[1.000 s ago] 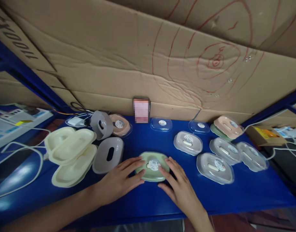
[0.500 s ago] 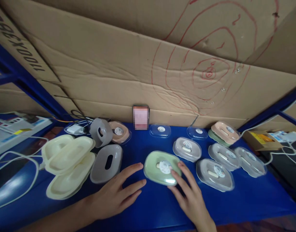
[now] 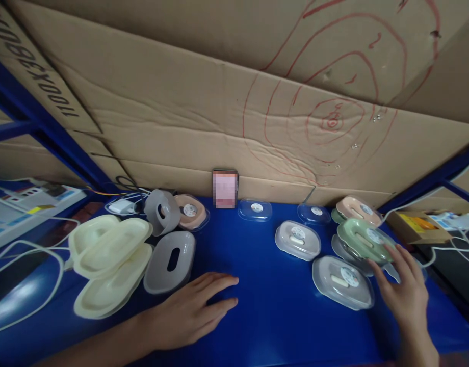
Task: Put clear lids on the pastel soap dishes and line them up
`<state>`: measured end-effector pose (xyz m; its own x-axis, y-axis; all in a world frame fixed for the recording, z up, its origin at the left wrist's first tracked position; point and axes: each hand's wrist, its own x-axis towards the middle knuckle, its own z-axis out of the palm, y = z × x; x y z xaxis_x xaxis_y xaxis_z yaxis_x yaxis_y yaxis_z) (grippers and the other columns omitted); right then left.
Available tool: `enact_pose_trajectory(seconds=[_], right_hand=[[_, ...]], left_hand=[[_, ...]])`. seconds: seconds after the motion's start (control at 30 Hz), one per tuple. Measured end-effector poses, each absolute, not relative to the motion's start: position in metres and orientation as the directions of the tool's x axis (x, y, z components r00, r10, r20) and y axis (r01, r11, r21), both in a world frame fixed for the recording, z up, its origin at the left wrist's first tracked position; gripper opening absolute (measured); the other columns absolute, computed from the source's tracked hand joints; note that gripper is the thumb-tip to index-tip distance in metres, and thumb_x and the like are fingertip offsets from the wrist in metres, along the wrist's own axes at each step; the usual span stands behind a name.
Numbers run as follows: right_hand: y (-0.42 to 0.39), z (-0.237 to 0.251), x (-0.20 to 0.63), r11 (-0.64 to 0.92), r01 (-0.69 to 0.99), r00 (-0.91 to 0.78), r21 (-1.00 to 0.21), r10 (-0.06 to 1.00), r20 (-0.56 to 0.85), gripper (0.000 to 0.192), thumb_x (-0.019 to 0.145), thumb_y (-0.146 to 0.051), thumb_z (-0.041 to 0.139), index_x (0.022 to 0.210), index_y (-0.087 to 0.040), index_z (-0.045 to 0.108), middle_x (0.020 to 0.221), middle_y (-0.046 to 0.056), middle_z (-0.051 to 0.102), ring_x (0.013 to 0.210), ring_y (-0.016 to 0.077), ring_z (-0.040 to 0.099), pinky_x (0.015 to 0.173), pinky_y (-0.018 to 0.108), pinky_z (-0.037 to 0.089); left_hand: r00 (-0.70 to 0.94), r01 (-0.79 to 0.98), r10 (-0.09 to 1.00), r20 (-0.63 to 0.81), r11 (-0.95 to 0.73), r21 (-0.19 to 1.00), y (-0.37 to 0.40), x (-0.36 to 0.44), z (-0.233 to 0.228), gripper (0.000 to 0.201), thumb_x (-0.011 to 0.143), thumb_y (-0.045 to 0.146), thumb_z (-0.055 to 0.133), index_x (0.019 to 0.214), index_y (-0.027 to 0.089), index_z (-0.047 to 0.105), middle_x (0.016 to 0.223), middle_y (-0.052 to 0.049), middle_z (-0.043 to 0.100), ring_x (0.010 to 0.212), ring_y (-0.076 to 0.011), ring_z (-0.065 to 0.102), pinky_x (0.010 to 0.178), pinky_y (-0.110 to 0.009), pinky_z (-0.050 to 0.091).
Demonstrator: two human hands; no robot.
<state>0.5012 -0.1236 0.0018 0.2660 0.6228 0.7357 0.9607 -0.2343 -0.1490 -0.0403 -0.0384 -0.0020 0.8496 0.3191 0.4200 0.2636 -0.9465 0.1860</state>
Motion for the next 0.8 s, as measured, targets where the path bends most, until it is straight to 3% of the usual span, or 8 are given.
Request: enact_pose_trajectory(seconds=[0.13,0.3,0.43,0.5,0.67,0.73,0.8], right_hand=[[-0.127,-0.011,0.522,-0.198,0.948,0.316,-0.249,0.683,0.658,0.073,0.094,-0.078,0.063,0.145,-0.026,0.068,0.151,0.021,0.064,0.136,0.0391,0.067,0.102,0.051,0.06],[-0.13,-0.007,0.522,-0.213,0.946,0.322,-0.245,0.715,0.62,0.087,0.092,-0.085,0.055,0.159,-0.029,0.056,0.159,0.023,0.057,0.152,0.0418,0.052,0.115,0.059,0.05],[-0.119,0.02,0.501,-0.175,0.961,0.277,-0.217,0.68,0.678,0.078,0.096,-0.077,0.054,0.163,-0.037,0.05,0.162,0.018,0.056,0.154,0.0377,0.05,0.119,0.056,0.047],[-0.105,0.038,0.483,-0.113,0.973,0.221,-0.204,0.723,0.654,0.066,0.1,-0.07,0.053,0.159,-0.04,0.054,0.16,0.016,0.058,0.151,0.0357,0.054,0.122,0.054,0.046],[-0.046,0.06,0.421,0.16,0.962,-0.081,-0.223,0.942,0.326,0.051,0.106,-0.06,0.05,0.146,-0.033,0.065,0.149,0.012,0.069,0.14,0.0312,0.065,0.124,0.05,0.049],[-0.015,0.056,0.403,0.176,0.967,-0.15,-0.183,0.978,0.147,0.053,0.107,-0.058,0.046,0.149,-0.031,0.065,0.154,0.009,0.066,0.144,0.0303,0.062,0.126,0.049,0.047],[0.016,0.048,0.395,0.106,0.989,-0.102,-0.101,0.994,0.045,0.054,0.107,-0.054,0.044,0.152,-0.03,0.063,0.158,0.008,0.063,0.144,0.0303,0.062,0.124,0.049,0.049]], left_hand=[[0.871,0.272,0.321,0.372,-0.946,0.179,-0.036,-0.039,-0.004,0.026,0.098,0.018,0.069,0.124,0.022,0.071,0.142,-0.009,0.067,0.119,-0.0248,0.067,0.105,-0.039,0.056],[0.895,0.237,0.276,0.349,-0.96,0.153,-0.034,-0.037,-0.008,0.009,0.098,0.021,0.071,0.107,0.021,0.07,0.136,-0.005,0.069,0.115,-0.0231,0.066,0.103,-0.038,0.053],[0.896,0.235,0.269,0.354,-0.962,0.137,-0.034,-0.037,-0.009,0.005,0.099,0.023,0.071,0.103,0.022,0.069,0.132,-0.004,0.07,0.112,-0.0218,0.066,0.099,-0.037,0.051],[0.899,0.234,0.265,0.35,-0.964,0.129,-0.033,-0.037,-0.01,0.005,0.1,0.025,0.071,0.103,0.022,0.069,0.127,-0.003,0.071,0.109,-0.0211,0.066,0.099,-0.036,0.05],[0.901,0.227,0.253,0.353,-0.967,0.114,-0.031,-0.036,-0.01,0.004,0.099,0.024,0.07,0.101,0.022,0.068,0.117,-0.002,0.072,0.103,-0.0197,0.067,0.098,-0.035,0.051],[0.89,0.241,0.257,0.377,-0.966,0.092,-0.031,-0.036,-0.009,0.003,0.099,0.024,0.07,0.101,0.022,0.068,0.115,-0.003,0.073,0.102,-0.0199,0.067,0.099,-0.036,0.051],[0.844,0.312,0.299,0.445,-0.949,0.045,-0.03,-0.038,-0.007,0.006,0.101,0.025,0.067,0.106,0.021,0.07,0.117,-0.004,0.074,0.105,-0.0215,0.068,0.104,-0.04,0.05]])
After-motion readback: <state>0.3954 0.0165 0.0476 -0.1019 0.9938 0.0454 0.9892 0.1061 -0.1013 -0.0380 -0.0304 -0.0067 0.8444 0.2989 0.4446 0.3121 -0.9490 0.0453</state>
